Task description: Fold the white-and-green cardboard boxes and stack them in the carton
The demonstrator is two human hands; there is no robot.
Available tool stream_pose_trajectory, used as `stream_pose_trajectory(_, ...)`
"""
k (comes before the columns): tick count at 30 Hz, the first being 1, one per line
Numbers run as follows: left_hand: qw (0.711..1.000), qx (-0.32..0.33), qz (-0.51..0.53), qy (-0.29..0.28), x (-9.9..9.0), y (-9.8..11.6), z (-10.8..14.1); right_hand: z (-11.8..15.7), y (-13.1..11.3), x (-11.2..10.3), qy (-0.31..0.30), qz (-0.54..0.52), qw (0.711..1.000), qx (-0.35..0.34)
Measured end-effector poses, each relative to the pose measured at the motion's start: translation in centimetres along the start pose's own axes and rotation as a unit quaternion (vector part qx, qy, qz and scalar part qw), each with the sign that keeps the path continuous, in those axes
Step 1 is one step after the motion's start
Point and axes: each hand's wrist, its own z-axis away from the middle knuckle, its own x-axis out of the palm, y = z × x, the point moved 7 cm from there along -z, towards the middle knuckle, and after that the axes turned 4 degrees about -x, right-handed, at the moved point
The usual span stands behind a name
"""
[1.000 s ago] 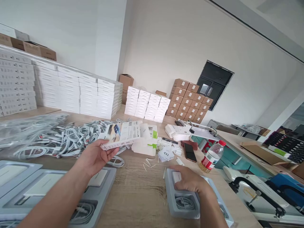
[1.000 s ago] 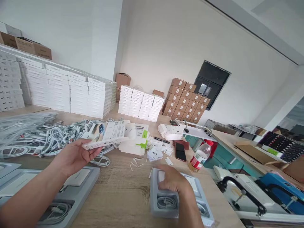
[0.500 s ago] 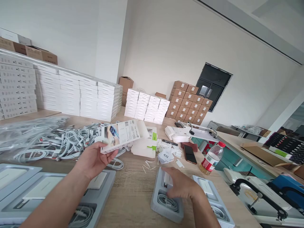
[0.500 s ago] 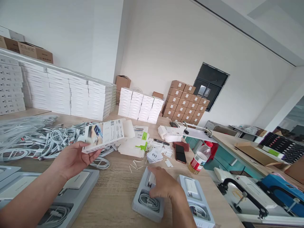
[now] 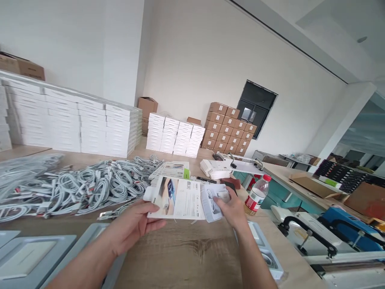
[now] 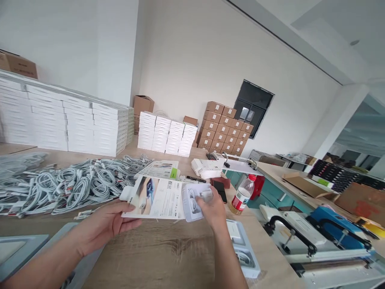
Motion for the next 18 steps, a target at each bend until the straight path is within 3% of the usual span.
stream_pose_trajectory(4,0.999,-0.013,0.005,-0.041,2.0,-2.0,0.4,0.4,-0.3,-0.5,0.028,0.102,0.994,-0.004)
stream_pose_trajectory(7,0.998,-0.019,0.022,-0.049,2.6,-3.1,0.4,0.9,-1.2,0.1,0.027,0.082,0.995,-0.052)
stream_pose_trajectory(10,0.998,-0.005,0.053,-0.046,2.9,-3.5,0.1,2.0,-3.0,2.6,-0.053,-0.092,0.986,-0.131)
stream_pose_trajectory(12,0.995,0.016,0.086,-0.045,3.1,-3.4,0.0,3.0,-4.3,3.8,-0.068,-0.194,0.966,-0.158)
stream_pose_trajectory(15,0.988,0.067,0.13,-0.059,3.7,-2.8,0.3,4.2,-5.3,4.5,-0.023,-0.286,0.949,-0.131)
stream_pose_trajectory(18,0.983,0.081,0.119,-0.11,4.5,-2.3,0.9,4.5,-5.5,5.8,-0.08,-0.444,0.891,-0.047)
